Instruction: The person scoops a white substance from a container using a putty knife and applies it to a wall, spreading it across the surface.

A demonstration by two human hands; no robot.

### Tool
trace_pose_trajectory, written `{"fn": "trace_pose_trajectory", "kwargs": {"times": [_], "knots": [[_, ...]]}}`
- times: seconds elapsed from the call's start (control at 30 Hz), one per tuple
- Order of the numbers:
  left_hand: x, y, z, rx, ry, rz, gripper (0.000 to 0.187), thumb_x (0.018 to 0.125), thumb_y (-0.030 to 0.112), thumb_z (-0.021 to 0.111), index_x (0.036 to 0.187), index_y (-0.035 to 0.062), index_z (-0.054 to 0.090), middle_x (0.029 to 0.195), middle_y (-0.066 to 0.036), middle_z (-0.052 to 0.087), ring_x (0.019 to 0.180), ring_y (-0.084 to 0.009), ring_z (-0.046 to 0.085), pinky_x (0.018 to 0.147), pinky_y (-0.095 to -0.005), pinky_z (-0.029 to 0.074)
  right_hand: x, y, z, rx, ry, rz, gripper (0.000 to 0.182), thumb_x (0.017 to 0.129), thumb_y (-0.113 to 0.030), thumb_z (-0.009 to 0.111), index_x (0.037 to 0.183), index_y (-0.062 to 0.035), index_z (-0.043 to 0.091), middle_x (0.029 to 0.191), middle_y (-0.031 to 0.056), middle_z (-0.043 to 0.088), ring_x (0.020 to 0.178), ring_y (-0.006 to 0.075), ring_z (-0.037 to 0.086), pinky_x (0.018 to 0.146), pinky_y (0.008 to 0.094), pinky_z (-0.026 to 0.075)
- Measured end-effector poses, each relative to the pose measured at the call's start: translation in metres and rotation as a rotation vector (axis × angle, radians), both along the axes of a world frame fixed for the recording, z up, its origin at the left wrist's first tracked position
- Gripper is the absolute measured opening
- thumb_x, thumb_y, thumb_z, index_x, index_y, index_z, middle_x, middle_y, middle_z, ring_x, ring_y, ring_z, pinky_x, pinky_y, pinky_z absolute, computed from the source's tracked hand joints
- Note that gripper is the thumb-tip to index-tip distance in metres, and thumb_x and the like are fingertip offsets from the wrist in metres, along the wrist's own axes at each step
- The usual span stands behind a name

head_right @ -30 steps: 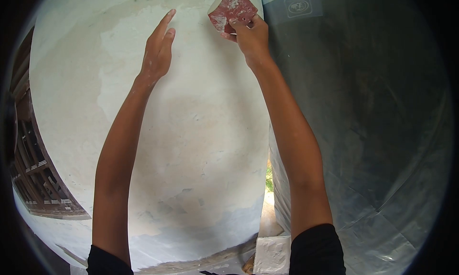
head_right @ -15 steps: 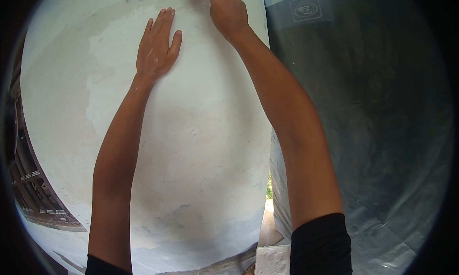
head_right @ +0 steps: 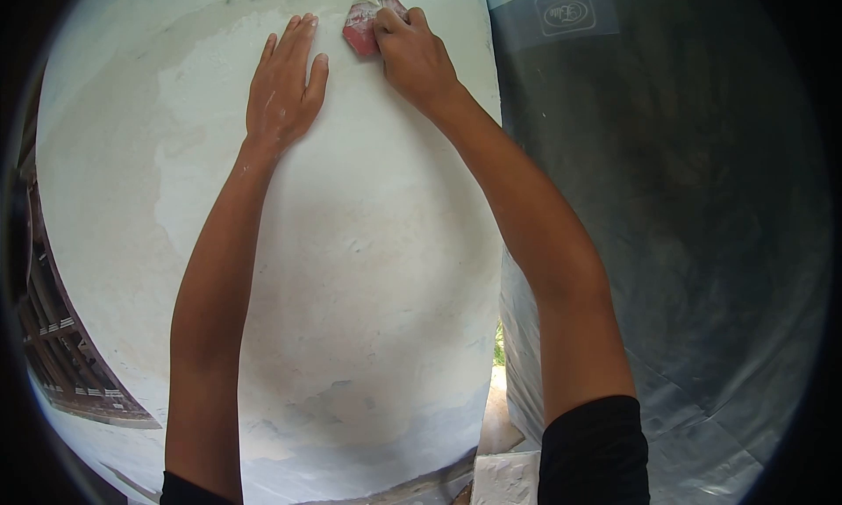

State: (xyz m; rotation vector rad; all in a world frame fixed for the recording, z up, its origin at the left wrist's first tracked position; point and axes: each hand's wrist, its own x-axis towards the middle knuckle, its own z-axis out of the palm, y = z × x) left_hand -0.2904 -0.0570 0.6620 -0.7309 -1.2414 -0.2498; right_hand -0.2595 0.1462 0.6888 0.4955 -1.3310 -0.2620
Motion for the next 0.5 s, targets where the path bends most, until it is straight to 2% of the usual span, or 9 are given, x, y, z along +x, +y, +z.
{"fn": "trace_pose_trajectory", "kwargs": {"times": [0.17,0.2,0.27,0.33,0.4,0.5], "knots": [[0.001,0.0,-0.001,0.003,0.003,-0.013,0.05,0.102,0.021,0.046,0.146,-0.0025,0.048,0.151,-0.017,0.052,0.146,-0.0289,0.041,0.124,-0.0437,0.026,0.023,0.0,-0.029,0.013,-0.064,-0.003,0.025,0.08,0.005,0.064,0.105,0.0025,0.067,0.11,0.0068,0.058,0.097,0.0309,0.057,0.075,0.0412,0.061],[0.002,0.0,-0.001,0.004,0.006,-0.011,0.05,0.101,0.02,0.046,0.146,-0.0024,0.048,0.15,-0.017,0.052,0.146,-0.029,0.042,0.124,-0.0438,0.026,0.026,0.001,-0.028,0.013,-0.065,-0.003,0.025,0.08,0.005,0.064,0.105,0.0025,0.067,0.11,0.0068,0.058,0.097,0.0309,0.057,0.075,0.0412,0.061],[0.001,0.001,-0.002,0.012,0.009,-0.011,0.05,0.101,0.02,0.045,0.146,-0.0023,0.048,0.15,-0.017,0.052,0.146,-0.029,0.042,0.124,-0.0439,0.026,0.029,0.004,-0.015,-0.074,-0.004,0.029,0.036,0.082,0.003,0.069,0.117,-0.0016,0.068,0.102,0.0081,0.056,0.094,0.0303,0.056,0.081,0.0422,0.057],[0.001,0.0,-0.002,0.01,0.007,-0.019,0.05,0.1,0.019,0.046,0.145,-0.002,0.049,0.15,-0.016,0.053,0.145,-0.0289,0.042,0.124,-0.044,0.027,0.027,0.001,0.015,-0.089,0.054,0.026,0.038,0.08,0.004,0.069,0.118,-0.0003,0.066,0.104,0.0084,0.055,0.094,0.0302,0.055,0.08,0.0418,0.058],[0.002,0.0,-0.002,0.009,-0.002,-0.027,0.049,0.1,0.018,0.046,0.145,-0.0022,0.05,0.15,-0.016,0.053,0.145,-0.029,0.042,0.124,-0.044,0.027,0.022,-0.008,0.043,-0.165,0.051,-0.073,0.028,0.09,-0.002,0.052,0.116,0.0,0.064,0.116,0.0215,0.057,0.105,0.0413,0.058,0.086,0.0473,0.056],[0.004,0.0,-0.004,0.006,-0.014,-0.046,0.049,0.1,0.018,0.046,0.144,-0.0025,0.05,0.15,-0.016,0.053,0.145,-0.029,0.043,0.124,-0.0441,0.028,-0.001,-0.011,0.063,-0.044,0.174,-0.095,0.027,0.09,-0.002,0.052,0.115,0.0013,0.063,0.123,0.0232,0.056,0.11,0.0437,0.057,0.088,0.0467,0.056]]}}
